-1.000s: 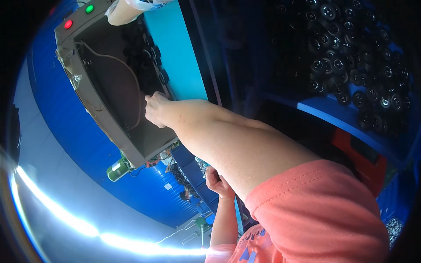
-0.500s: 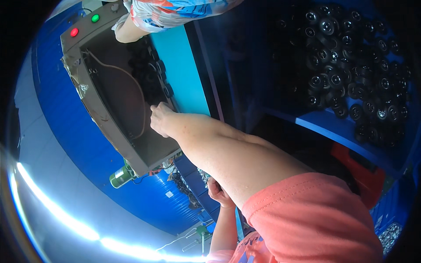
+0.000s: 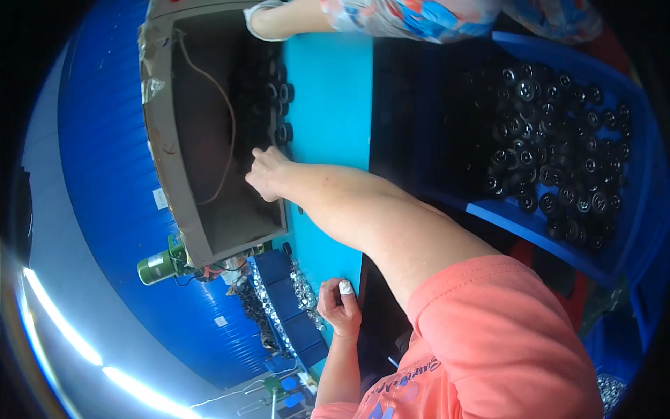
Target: The recorder is manually assembling metal rings onto black plastic components at a factory workbench.
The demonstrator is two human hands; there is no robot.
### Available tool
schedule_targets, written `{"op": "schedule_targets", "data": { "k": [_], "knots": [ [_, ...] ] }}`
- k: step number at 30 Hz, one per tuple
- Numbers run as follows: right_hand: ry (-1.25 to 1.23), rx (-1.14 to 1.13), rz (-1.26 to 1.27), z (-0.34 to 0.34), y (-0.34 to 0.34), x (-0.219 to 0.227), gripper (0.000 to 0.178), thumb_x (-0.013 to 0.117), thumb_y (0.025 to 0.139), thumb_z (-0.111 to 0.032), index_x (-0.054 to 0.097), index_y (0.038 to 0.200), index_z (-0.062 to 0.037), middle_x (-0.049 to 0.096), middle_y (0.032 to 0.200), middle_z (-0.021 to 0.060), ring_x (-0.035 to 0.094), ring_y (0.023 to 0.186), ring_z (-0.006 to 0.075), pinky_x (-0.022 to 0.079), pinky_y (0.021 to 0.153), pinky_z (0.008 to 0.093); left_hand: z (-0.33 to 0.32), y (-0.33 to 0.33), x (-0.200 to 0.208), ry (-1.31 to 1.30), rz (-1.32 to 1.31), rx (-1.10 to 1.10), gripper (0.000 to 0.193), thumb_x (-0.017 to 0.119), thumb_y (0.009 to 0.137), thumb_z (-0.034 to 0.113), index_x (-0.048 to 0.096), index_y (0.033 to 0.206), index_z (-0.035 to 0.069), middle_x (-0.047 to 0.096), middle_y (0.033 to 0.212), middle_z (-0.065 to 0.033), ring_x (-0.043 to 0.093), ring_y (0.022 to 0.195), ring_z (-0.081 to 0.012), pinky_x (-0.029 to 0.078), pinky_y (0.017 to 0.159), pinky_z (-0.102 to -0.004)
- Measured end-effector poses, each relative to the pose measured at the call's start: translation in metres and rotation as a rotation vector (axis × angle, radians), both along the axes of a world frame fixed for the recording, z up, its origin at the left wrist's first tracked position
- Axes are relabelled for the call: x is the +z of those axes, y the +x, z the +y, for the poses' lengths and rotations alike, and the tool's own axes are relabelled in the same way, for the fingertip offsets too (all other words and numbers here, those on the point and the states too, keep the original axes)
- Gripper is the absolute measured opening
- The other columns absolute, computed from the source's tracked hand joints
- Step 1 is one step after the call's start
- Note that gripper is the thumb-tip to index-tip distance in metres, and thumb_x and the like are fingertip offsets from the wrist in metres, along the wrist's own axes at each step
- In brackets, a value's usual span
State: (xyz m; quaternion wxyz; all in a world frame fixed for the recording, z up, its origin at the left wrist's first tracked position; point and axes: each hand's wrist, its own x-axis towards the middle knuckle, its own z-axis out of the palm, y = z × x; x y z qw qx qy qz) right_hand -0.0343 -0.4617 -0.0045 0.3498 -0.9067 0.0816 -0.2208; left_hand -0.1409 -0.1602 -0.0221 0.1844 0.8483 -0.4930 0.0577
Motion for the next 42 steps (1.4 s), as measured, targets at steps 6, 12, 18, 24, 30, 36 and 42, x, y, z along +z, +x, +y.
{"op": "schedule_targets", "data": {
  "k": [6,12,18,24,30,36,42],
  "knots": [
    [0.015,-0.032,-0.064,0.015,0.013,-0.002,0.027,0.068,0.082,-0.024,0.072,0.107,-0.0145,0.073,0.102,0.0095,0.054,0.118,0.0303,0.049,0.091,0.0449,0.003,0.003,0.009,-0.051,0.05,-0.04,0.003,0.069,0.091,0.006,0.066,0.09,0.006,0.06,0.073,-0.0098,0.058,0.06,-0.0247,0.046,0.055,-0.0357],
    [-0.059,0.004,-0.121,0.031,0.015,0.001,0.03,0.068,0.081,-0.024,0.07,0.109,-0.0144,0.072,0.098,0.0087,0.055,0.114,0.0297,0.05,0.09,0.0447,0.008,0.008,0.01,-0.131,0.106,-0.073,0.004,0.071,0.089,0.006,0.068,0.089,0.006,0.058,0.072,-0.0099,0.057,0.059,-0.0244,0.046,0.054,-0.0353],
    [-0.202,0.057,-0.174,0.053,0.016,0.005,0.032,0.068,0.078,-0.026,0.069,0.109,-0.0171,0.07,0.092,0.008,0.059,0.106,0.0292,0.055,0.082,0.0429,0.012,0.017,0.016,-0.123,0.254,-0.046,0.005,0.071,0.088,0.006,0.071,0.093,0.005,0.065,0.077,-0.0108,0.063,0.063,-0.023,0.05,0.058,-0.0333],
    [-0.295,-0.031,-0.17,0.057,0.023,0.002,0.019,0.069,0.08,-0.022,0.066,0.098,-0.017,0.069,0.089,0.0067,0.059,0.103,0.0288,0.055,0.084,0.0431,-0.003,0.051,0.047,-0.134,0.151,0.024,0.012,0.072,0.088,0.008,0.071,0.101,0.006,0.065,0.079,-0.0091,0.062,0.061,-0.0198,0.05,0.058,-0.0329],
    [-0.252,-0.1,-0.236,0.054,0.03,-0.001,0.019,0.069,0.08,-0.022,0.068,0.098,-0.0163,0.07,0.089,0.008,0.061,0.103,0.0293,0.055,0.087,0.0441,0.002,0.17,0.052,-0.093,-0.216,0.306,0.029,0.066,0.087,0.006,0.067,0.116,0.003,0.065,0.101,-0.0167,0.062,0.093,-0.0347,0.05,0.082,-0.0456],
    [-0.161,-0.1,-0.211,0.052,0.034,0.005,0.02,0.066,0.08,-0.02,0.066,0.1,-0.015,0.066,0.084,0.0069,0.058,0.101,0.0274,0.056,0.086,0.0435,0.023,0.247,0.037,0.263,-0.248,0.598,0.035,0.064,0.089,0.011,0.067,0.123,0.004,0.068,0.111,-0.0182,0.061,0.108,-0.038,0.048,0.095,-0.0485],
    [-0.109,-0.094,-0.218,0.047,0.037,0.005,0.024,0.066,0.079,-0.024,0.068,0.101,-0.0154,0.068,0.086,0.0075,0.059,0.102,0.028,0.056,0.087,0.0432,0.035,0.263,0.009,0.276,-0.225,0.491,0.028,0.063,0.087,0.008,0.074,0.112,0.008,0.07,0.102,-0.0172,0.061,0.102,-0.0393,0.048,0.094,-0.0461]
  ]
}}
